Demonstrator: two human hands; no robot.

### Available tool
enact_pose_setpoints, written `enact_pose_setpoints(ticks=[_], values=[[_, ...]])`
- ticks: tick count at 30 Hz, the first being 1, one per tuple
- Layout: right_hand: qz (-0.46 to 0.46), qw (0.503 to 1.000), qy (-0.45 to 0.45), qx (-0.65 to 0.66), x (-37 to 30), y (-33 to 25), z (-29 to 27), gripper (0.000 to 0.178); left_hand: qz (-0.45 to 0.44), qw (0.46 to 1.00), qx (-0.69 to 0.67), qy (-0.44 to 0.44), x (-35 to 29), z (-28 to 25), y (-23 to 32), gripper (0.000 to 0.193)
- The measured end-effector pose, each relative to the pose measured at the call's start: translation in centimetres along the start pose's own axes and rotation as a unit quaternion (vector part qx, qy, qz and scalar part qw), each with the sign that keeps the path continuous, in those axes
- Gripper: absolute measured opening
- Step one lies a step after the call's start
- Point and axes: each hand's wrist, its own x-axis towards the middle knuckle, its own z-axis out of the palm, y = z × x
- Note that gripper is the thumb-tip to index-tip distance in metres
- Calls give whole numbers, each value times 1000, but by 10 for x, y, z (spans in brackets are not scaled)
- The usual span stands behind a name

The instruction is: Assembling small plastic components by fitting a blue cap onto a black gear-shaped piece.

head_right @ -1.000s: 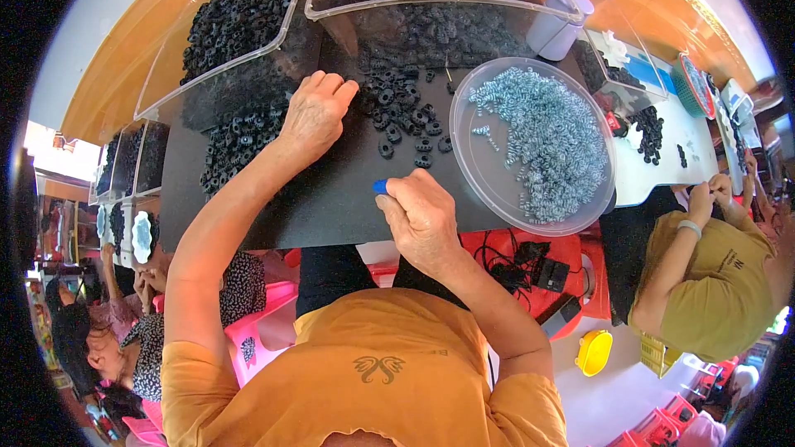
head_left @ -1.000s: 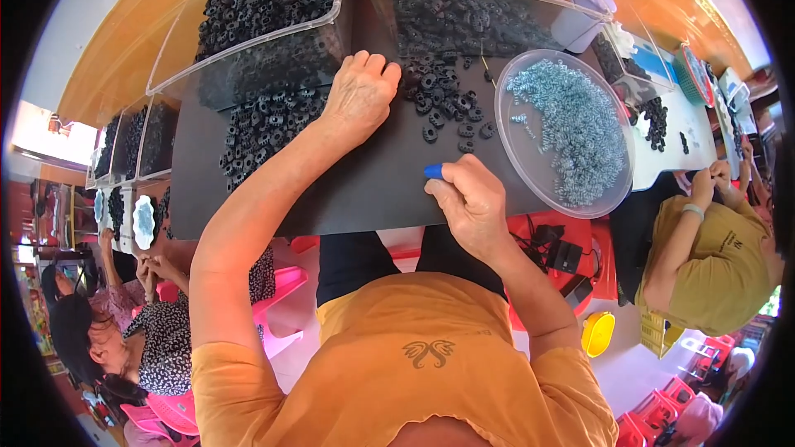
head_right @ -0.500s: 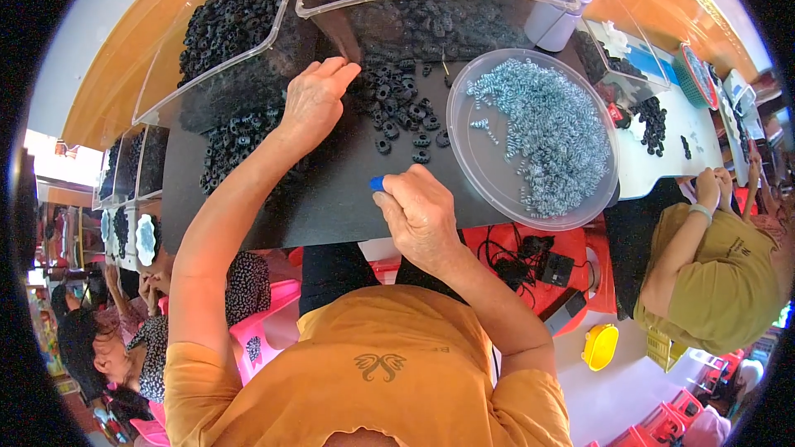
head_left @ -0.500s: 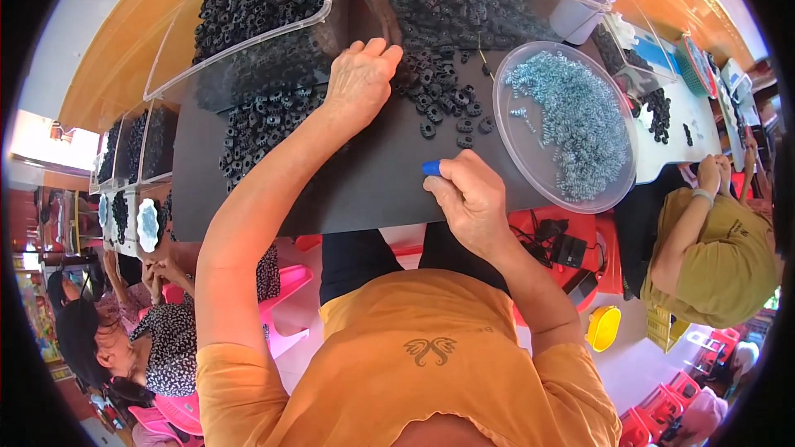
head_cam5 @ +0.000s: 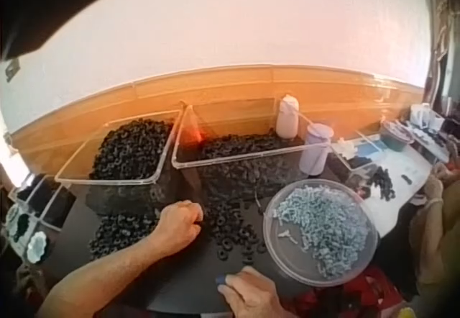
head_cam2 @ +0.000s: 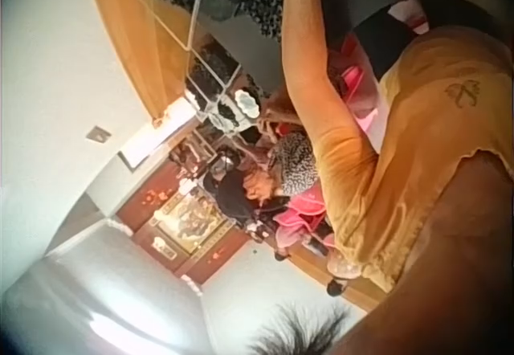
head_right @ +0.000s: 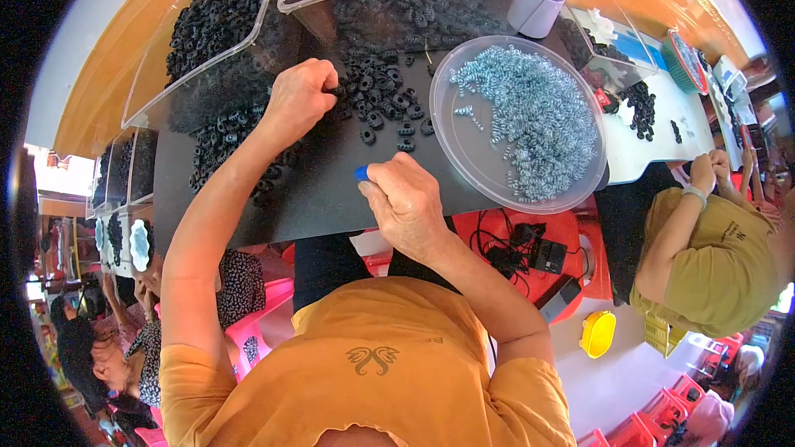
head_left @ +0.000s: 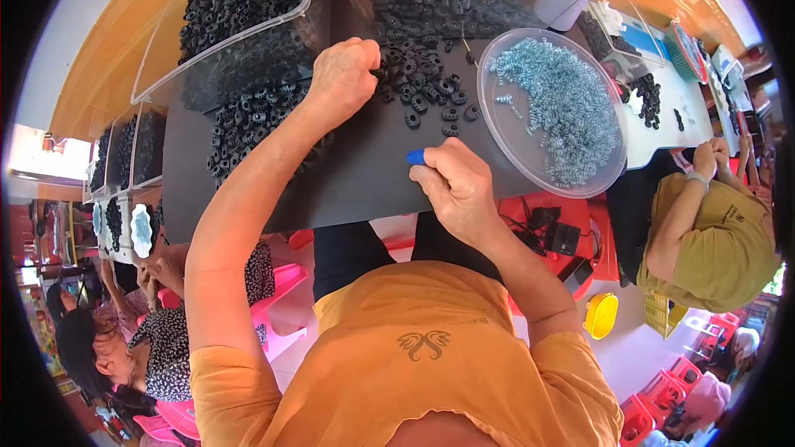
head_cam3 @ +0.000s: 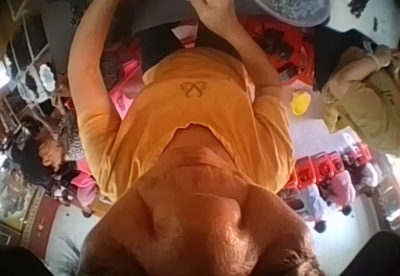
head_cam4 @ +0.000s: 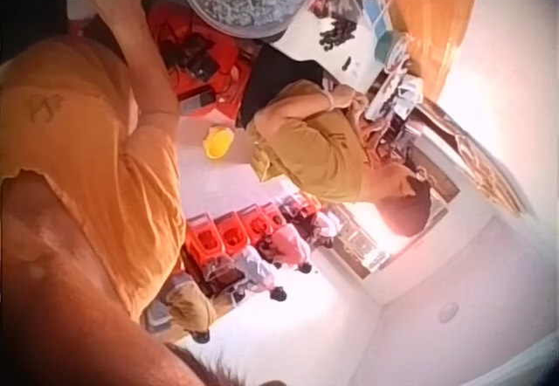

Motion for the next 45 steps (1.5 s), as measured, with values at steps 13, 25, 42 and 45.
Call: enact_pose_setpoints(ticks=[13, 25, 42, 45], values=[[44, 999, 12, 19, -2, -10, -14, 11, -152, 905, -397, -21, -57, -28, 57, 22], [167, 933, -78, -308, 50, 13, -127, 11, -247, 781, -574, -18, -99, -27, 75, 20], [30, 901, -127, -414, 49, 27, -113, 14, -304, 652, -693, 37, -105, -25, 86, 17], [47, 926, -52, -370, 48, 19, -115, 11, -302, 618, -726, 25, -107, -19, 87, 17]])
